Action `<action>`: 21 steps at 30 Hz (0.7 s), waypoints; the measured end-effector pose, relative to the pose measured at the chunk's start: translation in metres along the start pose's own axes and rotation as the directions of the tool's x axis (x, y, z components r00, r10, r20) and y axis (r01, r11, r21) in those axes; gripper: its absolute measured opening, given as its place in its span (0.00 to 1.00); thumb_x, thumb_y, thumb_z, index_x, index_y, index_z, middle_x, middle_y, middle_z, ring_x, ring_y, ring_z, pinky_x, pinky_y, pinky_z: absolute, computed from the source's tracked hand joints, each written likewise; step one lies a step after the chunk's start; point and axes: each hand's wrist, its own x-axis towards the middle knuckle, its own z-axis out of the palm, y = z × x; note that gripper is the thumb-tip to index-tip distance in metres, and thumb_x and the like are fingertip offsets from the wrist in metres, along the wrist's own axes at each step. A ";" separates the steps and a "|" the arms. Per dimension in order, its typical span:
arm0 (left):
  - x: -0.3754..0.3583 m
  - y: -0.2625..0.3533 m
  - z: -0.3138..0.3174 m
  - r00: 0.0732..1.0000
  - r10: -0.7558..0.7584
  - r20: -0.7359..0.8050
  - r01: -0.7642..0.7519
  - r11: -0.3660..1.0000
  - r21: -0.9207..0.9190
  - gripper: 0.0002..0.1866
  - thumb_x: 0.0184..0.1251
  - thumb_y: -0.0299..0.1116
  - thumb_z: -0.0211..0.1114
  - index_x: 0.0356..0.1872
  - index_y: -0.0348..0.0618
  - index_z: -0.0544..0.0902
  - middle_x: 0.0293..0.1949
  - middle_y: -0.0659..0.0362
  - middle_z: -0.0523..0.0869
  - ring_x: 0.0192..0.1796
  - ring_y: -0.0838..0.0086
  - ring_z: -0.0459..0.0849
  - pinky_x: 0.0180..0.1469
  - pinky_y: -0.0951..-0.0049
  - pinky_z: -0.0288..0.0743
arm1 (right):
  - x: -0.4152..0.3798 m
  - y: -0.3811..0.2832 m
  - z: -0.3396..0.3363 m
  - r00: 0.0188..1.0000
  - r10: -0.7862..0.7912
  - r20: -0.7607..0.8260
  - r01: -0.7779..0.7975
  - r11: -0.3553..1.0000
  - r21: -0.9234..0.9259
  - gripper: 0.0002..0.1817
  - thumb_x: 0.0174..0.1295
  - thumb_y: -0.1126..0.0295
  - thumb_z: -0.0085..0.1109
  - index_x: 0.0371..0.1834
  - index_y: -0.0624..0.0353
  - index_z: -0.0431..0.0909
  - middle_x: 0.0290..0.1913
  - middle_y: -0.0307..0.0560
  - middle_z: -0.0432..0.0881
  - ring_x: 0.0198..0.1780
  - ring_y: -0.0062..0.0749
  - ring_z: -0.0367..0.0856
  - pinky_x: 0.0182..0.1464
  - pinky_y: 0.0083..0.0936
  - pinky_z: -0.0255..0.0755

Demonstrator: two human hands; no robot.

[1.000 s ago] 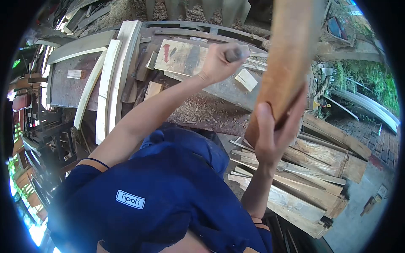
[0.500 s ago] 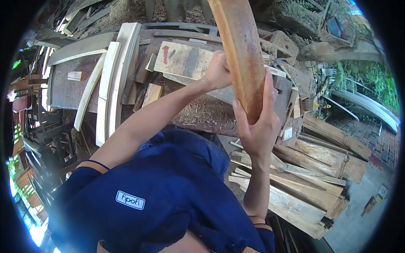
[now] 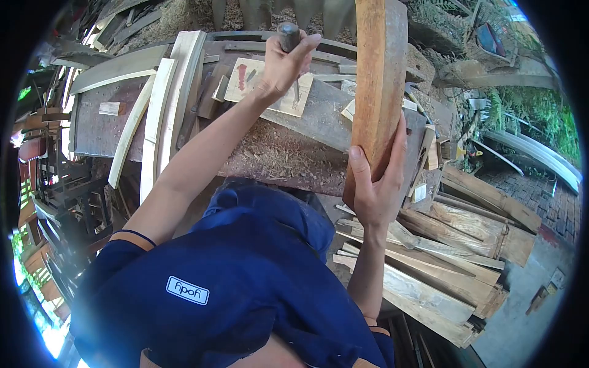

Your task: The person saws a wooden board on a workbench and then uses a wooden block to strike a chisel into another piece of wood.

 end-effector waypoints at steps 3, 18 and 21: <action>-0.005 -0.006 0.005 1.000 0.002 0.005 -0.003 0.998 0.060 0.15 0.67 0.35 0.69 0.22 0.45 0.76 0.16 0.71 0.71 0.18 0.88 0.66 0.20 0.81 0.58 | -0.002 -0.002 0.000 1.000 0.026 0.005 -0.026 1.000 0.004 0.44 0.62 0.56 0.62 0.76 0.67 0.54 0.68 0.67 0.68 0.68 0.52 0.70 0.70 0.41 0.60; -0.048 -0.028 0.050 0.920 0.317 0.230 -0.388 0.822 0.416 0.10 0.43 0.34 0.73 0.28 0.46 0.83 0.24 0.51 0.82 0.30 0.50 0.82 0.32 0.60 0.77 | 0.010 -0.022 -0.008 0.989 -0.009 0.148 0.017 0.998 -0.057 0.43 0.61 0.69 0.58 0.76 0.72 0.49 0.72 0.67 0.59 0.69 0.54 0.66 0.69 0.41 0.62; -0.050 -0.022 0.049 0.915 0.250 0.315 -0.389 0.753 0.530 0.11 0.44 0.38 0.72 0.24 0.46 0.79 0.22 0.52 0.81 0.30 0.51 0.83 0.33 0.57 0.77 | 0.008 -0.023 -0.011 1.000 -0.030 0.007 0.030 0.999 0.029 0.42 0.61 0.69 0.57 0.77 0.68 0.50 0.70 0.66 0.65 0.66 0.53 0.71 0.67 0.40 0.64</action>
